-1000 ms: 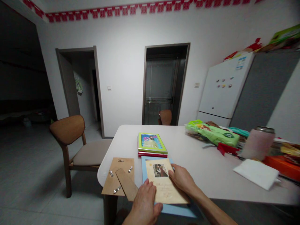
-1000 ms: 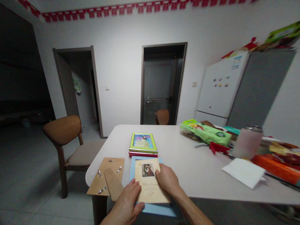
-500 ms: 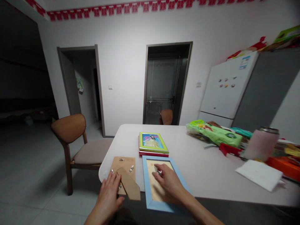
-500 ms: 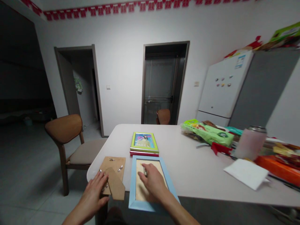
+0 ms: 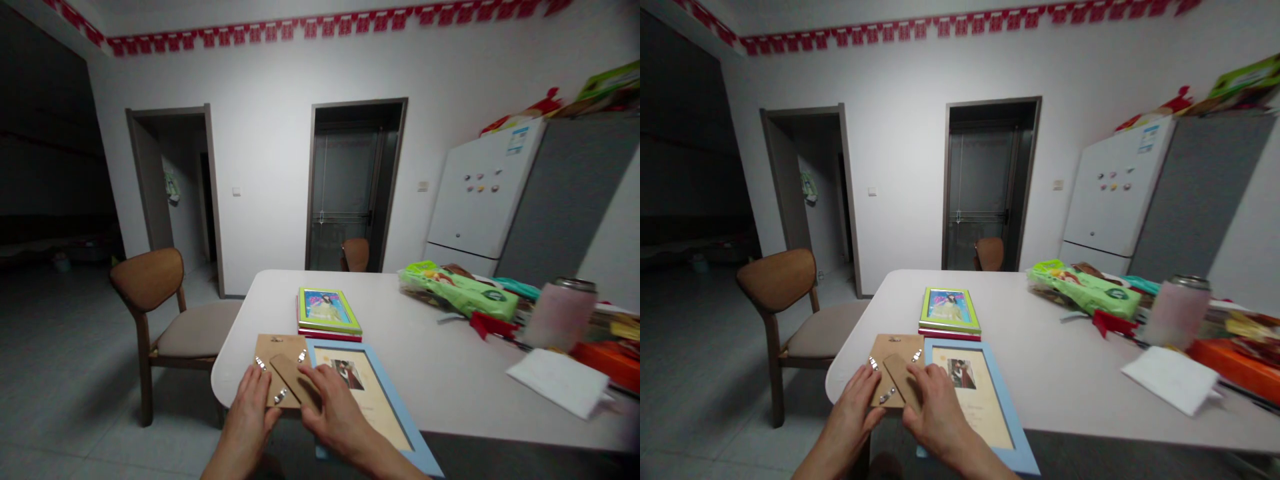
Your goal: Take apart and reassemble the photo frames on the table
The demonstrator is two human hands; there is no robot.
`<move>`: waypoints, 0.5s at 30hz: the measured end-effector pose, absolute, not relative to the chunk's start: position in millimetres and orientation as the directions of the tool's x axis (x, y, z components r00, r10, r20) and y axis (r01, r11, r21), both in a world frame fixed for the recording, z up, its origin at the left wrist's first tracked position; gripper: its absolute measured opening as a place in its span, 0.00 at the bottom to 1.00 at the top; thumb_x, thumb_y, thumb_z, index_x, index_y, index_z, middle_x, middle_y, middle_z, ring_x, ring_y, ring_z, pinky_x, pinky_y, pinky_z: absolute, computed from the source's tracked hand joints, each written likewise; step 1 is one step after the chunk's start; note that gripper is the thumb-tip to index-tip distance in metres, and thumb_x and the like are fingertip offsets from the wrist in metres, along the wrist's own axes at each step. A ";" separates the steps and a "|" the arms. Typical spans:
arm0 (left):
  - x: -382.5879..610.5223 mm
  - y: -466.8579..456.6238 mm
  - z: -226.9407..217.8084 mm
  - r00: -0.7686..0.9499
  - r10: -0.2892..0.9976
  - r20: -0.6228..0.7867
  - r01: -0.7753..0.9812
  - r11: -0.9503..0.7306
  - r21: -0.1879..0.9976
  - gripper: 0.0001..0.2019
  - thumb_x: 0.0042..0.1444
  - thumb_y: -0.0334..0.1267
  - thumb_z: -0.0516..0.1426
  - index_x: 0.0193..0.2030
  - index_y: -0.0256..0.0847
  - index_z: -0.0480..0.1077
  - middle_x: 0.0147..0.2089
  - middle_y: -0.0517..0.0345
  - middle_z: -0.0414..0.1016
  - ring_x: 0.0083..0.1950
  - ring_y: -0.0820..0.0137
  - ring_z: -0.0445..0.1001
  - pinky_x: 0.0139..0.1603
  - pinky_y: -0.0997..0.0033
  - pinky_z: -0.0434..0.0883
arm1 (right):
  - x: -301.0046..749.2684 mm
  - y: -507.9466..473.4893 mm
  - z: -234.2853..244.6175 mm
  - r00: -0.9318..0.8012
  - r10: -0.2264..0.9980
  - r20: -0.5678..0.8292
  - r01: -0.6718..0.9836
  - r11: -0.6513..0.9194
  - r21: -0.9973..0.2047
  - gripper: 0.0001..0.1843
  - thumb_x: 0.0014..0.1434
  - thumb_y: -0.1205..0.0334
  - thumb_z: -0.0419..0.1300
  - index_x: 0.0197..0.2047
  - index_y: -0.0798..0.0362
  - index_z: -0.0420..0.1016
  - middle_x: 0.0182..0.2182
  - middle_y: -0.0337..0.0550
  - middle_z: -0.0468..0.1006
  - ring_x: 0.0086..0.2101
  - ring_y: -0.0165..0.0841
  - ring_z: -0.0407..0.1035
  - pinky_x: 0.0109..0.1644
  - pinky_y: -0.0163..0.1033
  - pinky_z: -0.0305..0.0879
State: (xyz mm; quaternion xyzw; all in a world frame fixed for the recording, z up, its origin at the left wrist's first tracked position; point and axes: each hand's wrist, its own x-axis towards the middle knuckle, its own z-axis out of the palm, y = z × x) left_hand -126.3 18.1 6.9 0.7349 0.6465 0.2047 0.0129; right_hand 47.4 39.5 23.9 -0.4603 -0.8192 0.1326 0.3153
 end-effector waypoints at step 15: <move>-19.9 14.5 13.6 0.316 0.945 0.088 0.819 -0.318 0.477 0.26 0.44 0.34 0.58 0.52 0.32 0.59 0.58 0.42 0.54 0.60 0.59 0.49 0.59 0.60 0.49 | 167.4 18.2 11.3 -0.258 0.932 0.255 0.821 0.351 -0.451 0.22 0.45 0.61 0.50 0.44 0.56 0.69 0.42 0.51 0.68 0.44 0.36 0.62 0.50 0.40 0.56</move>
